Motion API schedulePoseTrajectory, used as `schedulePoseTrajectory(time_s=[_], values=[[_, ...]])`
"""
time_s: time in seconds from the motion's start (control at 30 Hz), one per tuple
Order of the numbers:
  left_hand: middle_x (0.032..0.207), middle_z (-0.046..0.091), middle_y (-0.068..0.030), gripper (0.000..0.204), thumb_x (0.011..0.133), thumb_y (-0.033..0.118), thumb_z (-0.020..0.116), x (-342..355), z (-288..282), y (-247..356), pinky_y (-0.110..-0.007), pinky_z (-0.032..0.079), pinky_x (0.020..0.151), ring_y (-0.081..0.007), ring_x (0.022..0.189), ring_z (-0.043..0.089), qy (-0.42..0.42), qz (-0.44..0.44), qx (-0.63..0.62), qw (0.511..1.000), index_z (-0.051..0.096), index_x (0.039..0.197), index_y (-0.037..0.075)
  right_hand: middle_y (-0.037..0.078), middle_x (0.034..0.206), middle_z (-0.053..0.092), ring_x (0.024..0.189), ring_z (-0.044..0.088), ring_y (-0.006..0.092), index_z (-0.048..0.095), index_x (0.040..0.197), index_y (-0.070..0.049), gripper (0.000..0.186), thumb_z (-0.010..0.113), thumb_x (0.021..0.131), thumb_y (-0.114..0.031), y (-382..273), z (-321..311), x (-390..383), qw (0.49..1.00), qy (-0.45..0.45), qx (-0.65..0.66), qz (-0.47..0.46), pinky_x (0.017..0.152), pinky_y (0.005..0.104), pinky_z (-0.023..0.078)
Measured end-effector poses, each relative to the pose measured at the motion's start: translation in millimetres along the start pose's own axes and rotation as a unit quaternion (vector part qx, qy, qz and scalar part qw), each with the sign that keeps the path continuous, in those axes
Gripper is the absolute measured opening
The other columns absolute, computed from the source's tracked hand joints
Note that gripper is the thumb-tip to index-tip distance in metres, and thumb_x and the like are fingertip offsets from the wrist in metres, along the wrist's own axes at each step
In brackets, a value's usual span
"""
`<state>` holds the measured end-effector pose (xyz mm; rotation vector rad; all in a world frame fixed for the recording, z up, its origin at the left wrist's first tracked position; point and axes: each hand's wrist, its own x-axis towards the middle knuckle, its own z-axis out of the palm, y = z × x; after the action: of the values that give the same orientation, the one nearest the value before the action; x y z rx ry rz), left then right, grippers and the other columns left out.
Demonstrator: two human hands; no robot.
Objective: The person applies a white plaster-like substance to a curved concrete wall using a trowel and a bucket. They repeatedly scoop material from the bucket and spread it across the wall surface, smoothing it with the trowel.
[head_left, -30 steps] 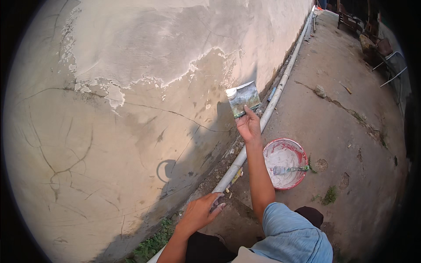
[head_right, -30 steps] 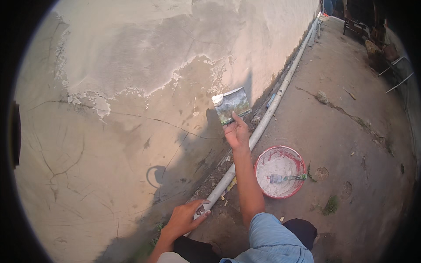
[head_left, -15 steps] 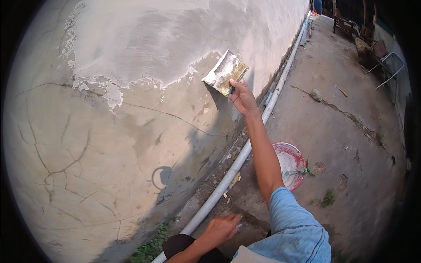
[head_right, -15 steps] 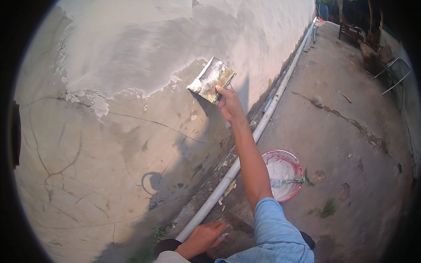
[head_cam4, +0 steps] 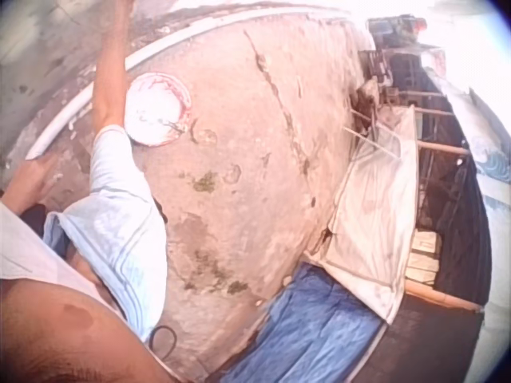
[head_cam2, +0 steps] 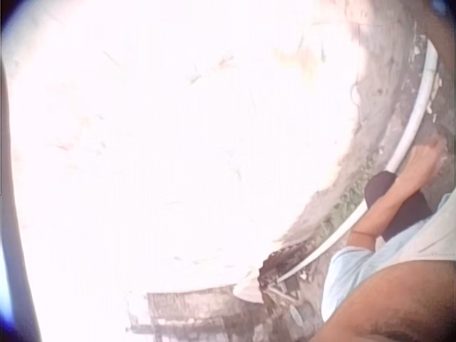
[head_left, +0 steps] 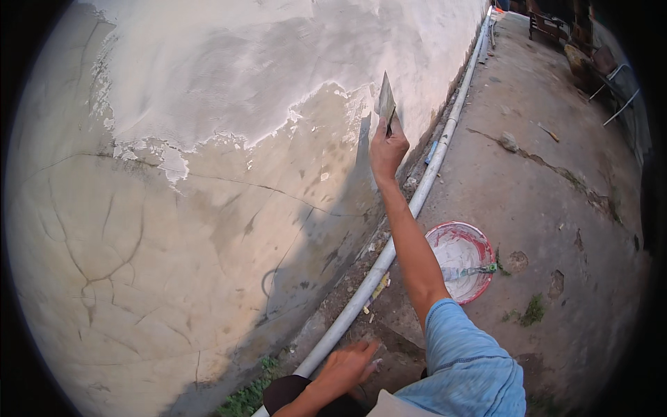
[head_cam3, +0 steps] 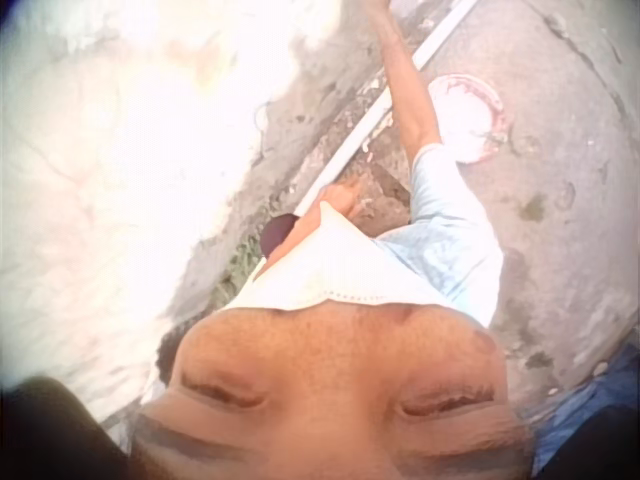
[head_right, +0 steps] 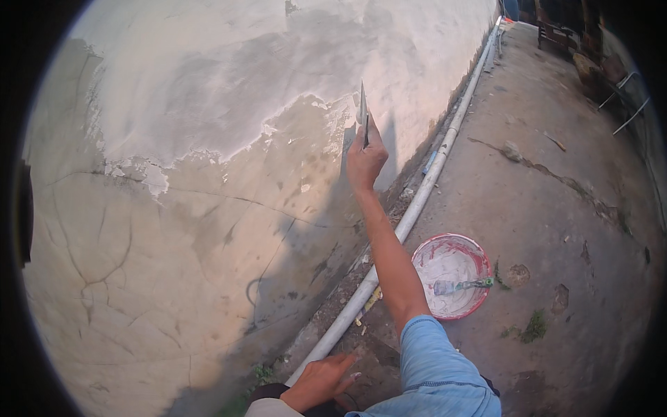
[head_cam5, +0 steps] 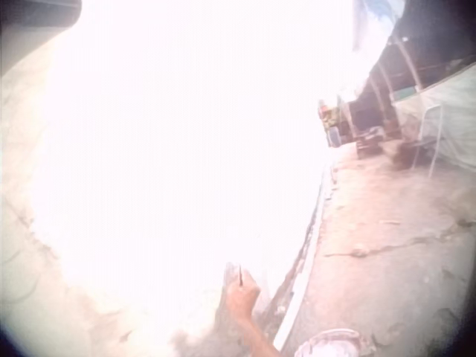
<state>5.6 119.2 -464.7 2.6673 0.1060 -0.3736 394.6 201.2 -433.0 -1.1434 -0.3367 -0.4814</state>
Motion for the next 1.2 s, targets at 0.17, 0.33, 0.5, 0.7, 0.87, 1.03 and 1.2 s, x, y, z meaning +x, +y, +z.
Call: schedulePoseTrajectory(time_s=[0.17,0.33,0.5,0.7,0.87,1.03,1.2], values=[[0.105,0.066,-0.0177,0.039,0.091,0.029,0.062,1,2,-5,-0.043,0.055,0.073,-0.0354,0.086,0.067,-0.001,0.009,0.008,1.000,0.056,0.122,0.007,0.033,0.133,0.048,0.124,0.050,0.0434,0.044,0.141,0.002,0.061,0.057,0.081,0.003,-14,32,-47,0.969,-0.100,-0.101,-0.200,0.099,0.0404,0.046],[0.104,0.065,-0.0177,0.039,0.091,0.029,0.062,12,5,1,-0.044,0.054,0.074,-0.0355,0.088,0.066,-0.024,0.034,0.000,0.999,0.057,0.121,0.005,0.037,0.127,0.051,0.114,0.057,0.0445,0.042,0.143,0.000,0.064,0.058,0.080,-0.001,-38,20,-81,0.961,-0.183,-0.117,-0.169,0.090,0.0421,0.051],[0.105,0.065,-0.0181,0.039,0.091,0.028,0.062,12,11,10,-0.044,0.054,0.074,-0.0358,0.089,0.066,-0.020,0.054,-0.006,0.998,0.056,0.122,0.005,0.016,0.074,0.063,0.058,0.057,0.0213,0.062,0.117,-0.002,0.036,0.055,0.083,-0.002,-56,-40,-23,0.967,-0.231,-0.100,0.051,0.060,0.0332,0.045],[0.103,0.065,-0.0177,0.039,0.092,0.029,0.061,7,0,24,-0.044,0.054,0.074,-0.0362,0.088,0.065,-0.039,0.023,-0.018,0.999,0.056,0.122,0.005,0.022,0.092,0.068,0.085,0.067,0.0344,0.061,0.113,-0.001,0.028,0.053,0.088,-0.010,27,-52,28,0.982,-0.108,-0.152,0.043,0.078,0.0409,0.049],[0.102,0.064,-0.0172,0.041,0.092,0.030,0.061,-5,8,7,-0.044,0.054,0.073,-0.0367,0.087,0.065,-0.025,0.008,0.008,1.000,0.055,0.123,0.005,0.020,0.093,0.069,0.088,0.066,0.0368,0.062,0.111,-0.003,0.027,0.054,0.088,-0.014,49,-43,19,0.993,-0.094,-0.016,0.076,0.080,0.0426,0.049],[0.099,0.063,-0.0170,0.041,0.090,0.027,0.062,-12,4,3,-0.044,0.054,0.071,-0.0363,0.087,0.065,-0.036,0.002,-0.011,0.999,0.053,0.123,0.004,0.020,0.087,0.069,0.086,0.066,0.0368,0.063,0.117,-0.007,0.032,0.054,0.088,-0.017,20,-32,12,0.977,-0.104,-0.171,0.072,0.079,0.0427,0.049],[0.094,0.061,-0.0171,0.040,0.086,0.019,0.066,-19,-6,4,-0.042,0.054,0.070,-0.0353,0.087,0.065,-0.020,0.008,-0.011,1.000,0.052,0.119,0.001,0.014,0.068,0.061,0.062,0.058,0.0244,0.064,0.119,-0.004,0.034,0.057,0.087,-0.015,-10,-13,1,0.977,-0.093,-0.191,0.017,0.064,0.0380,0.046]])
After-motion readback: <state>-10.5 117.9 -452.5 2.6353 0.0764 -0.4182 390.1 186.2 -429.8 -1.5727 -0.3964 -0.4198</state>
